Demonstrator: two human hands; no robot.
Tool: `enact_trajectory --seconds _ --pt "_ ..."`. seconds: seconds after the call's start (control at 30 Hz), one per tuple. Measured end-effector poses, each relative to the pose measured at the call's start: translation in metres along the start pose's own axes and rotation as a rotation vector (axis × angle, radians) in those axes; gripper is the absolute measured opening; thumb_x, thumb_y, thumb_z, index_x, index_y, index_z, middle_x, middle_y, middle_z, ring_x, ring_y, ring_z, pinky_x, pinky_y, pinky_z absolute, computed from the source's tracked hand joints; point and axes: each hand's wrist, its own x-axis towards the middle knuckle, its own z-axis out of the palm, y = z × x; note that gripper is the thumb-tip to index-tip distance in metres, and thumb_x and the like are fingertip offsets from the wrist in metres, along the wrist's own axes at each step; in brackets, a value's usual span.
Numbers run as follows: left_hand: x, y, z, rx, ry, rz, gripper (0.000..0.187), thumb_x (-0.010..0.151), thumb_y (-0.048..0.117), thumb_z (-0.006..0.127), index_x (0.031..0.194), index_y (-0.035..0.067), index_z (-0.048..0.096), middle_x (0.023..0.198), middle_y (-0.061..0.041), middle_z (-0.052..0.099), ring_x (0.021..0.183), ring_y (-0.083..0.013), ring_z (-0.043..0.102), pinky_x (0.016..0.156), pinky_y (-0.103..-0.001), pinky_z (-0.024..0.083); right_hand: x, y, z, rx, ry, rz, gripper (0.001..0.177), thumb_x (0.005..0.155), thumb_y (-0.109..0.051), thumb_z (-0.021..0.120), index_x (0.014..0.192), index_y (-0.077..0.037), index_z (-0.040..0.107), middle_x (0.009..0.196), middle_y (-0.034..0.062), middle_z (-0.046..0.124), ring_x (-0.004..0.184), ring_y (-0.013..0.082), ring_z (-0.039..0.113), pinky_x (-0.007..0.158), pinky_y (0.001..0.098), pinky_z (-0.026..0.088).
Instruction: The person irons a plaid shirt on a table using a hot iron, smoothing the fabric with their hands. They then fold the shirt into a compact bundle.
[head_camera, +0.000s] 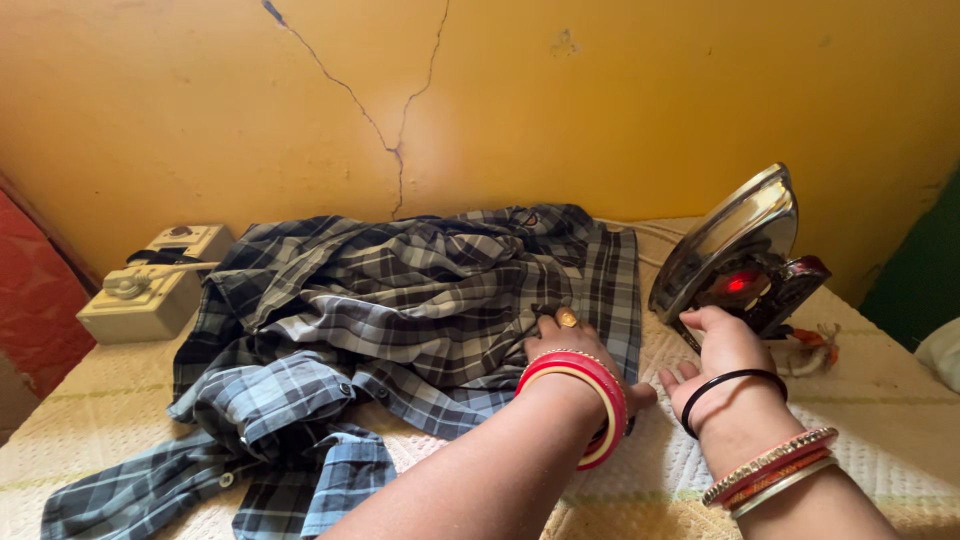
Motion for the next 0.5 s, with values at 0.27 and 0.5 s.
enact_trajectory --seconds 0.27,0.5 --pt "0.026 0.01 0.008 -0.05 -0.082 -0.056 0.084 0.081 0.058 0.079 0.147 0.011 0.055 0.149 -0.013 0.054 0.142 -0.0316 0.041 0.108 -0.04 0.046 0.008 -0.001 0.029 -0.324 -0.419 -0.031 0.057 0.086 -0.028 0.072 0.133 -0.002 0.054 0.128 0.0145 0.061 0.121 0.029 0.055 0.103 0.0455 0.043" --pt "0.057 0.024 0.049 -0.108 -0.135 -0.082 0.058 0.099 0.043 0.064 0.148 0.014 0.054 0.155 -0.01 0.044 0.143 -0.0357 0.04 0.104 -0.049 0.048 0.046 0.023 0.063 -0.913 -0.388 -0.384 0.048 0.092 -0.029 0.062 0.123 0.005 0.074 0.117 0.0169 0.077 0.106 0.0261 0.071 0.091 0.0402 0.054"
